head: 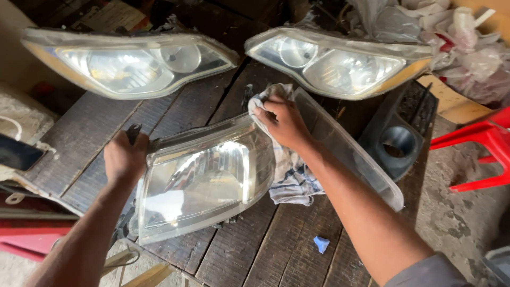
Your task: The person wipes the surface of a car headlight with a cloth, repeatedly rubbing the lens and edges. They rotate the headlight to access different sides and continue wiping until the entire surface is covered.
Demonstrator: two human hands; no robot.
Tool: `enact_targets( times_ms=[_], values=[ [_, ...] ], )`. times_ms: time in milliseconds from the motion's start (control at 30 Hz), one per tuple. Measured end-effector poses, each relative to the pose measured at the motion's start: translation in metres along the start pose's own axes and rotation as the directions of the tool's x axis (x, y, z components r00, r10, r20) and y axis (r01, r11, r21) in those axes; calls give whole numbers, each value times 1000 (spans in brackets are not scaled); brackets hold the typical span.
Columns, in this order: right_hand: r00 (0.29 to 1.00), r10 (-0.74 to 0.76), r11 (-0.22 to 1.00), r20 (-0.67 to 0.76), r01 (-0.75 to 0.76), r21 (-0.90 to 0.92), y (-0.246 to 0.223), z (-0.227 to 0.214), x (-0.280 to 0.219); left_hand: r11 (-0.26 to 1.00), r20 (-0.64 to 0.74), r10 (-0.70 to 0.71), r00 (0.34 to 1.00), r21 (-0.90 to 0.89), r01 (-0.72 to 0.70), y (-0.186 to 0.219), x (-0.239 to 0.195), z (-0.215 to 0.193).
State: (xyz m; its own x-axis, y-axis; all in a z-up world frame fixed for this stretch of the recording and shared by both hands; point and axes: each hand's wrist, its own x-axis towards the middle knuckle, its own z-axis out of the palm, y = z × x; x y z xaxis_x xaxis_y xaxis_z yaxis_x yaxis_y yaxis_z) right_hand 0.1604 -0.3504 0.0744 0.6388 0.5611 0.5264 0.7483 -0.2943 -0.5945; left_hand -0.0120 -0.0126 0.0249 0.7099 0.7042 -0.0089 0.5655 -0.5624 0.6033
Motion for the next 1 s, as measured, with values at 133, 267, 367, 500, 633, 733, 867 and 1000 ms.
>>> enact_targets(
  times_ms=[133, 267, 367, 500, 633, 733, 867, 1000],
  values=[
    [997, -70, 994, -12, 69, -79, -8, 27, 1, 999, -15, -38, 999, 30, 39, 0, 7, 4],
    [993, 24, 1000, 115, -24, -8, -15, 6, 4, 998, -9, -52, 999, 20, 52, 1, 3, 9],
    [990, 65, 997, 128, -59, -45, -9, 24, 3, 997, 1, -69, 998, 42, 69, 4, 5, 7],
    [976, 62, 995, 209, -78, 68, -10, 62, -2, 996, 19, -66, 998, 66, 64, 4, 9, 8],
    [950, 135, 976, 282, -177, 129, -10, 44, -3, 996, 43, -59, 997, 72, 56, 5, 10, 10],
    [949, 136, 986, 285, -158, 55, -17, 26, -4, 997, 60, -51, 997, 64, 47, 10, 3, 5],
    [950, 160, 987, 269, -162, -15, -24, 69, 0, 998, 60, -47, 997, 43, 45, 10, 5, 7],
    [927, 183, 983, 327, -175, -55, -55, 79, 7, 999, 86, -38, 996, 41, 35, 8, 9, 10]
  ],
)
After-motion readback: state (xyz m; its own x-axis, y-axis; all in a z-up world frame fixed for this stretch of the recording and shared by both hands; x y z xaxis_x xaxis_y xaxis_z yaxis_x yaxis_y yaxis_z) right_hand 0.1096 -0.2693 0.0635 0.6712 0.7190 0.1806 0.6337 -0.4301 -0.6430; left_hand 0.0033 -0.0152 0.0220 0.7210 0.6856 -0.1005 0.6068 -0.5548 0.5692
